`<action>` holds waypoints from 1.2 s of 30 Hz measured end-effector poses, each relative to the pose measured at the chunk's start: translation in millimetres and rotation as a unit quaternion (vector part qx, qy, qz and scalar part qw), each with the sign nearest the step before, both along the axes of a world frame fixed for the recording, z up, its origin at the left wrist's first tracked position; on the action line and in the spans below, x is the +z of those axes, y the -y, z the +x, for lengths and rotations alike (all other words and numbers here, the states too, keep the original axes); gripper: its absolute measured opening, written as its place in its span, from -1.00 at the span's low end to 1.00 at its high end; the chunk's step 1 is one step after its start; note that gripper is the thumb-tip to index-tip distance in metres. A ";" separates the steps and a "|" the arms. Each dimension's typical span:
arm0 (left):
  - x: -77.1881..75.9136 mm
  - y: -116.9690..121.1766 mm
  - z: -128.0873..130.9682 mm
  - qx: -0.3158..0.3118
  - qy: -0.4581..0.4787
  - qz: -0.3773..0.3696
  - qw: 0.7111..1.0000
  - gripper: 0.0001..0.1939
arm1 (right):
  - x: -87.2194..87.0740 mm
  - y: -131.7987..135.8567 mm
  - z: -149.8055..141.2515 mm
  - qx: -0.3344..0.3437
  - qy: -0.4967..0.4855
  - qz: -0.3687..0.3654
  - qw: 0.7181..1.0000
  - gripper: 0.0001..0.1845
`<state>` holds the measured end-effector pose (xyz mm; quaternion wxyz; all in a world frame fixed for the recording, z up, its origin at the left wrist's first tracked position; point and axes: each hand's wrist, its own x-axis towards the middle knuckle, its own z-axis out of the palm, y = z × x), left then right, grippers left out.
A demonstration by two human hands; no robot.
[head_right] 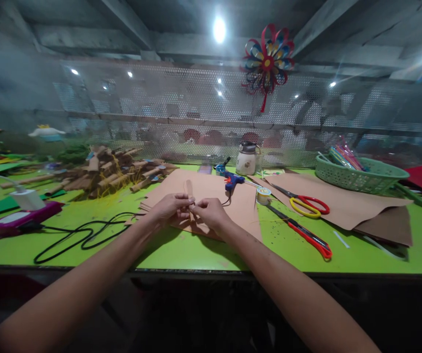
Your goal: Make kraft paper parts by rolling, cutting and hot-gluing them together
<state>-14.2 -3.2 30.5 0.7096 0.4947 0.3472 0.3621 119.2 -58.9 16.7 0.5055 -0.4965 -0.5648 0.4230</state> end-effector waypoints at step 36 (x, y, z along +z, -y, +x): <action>-8.3 -8.6 -0.6 -0.037 0.094 -0.052 0.994 -0.82 | -6.1 1.9 -5.3 -0.012 0.061 0.010 0.998 -0.58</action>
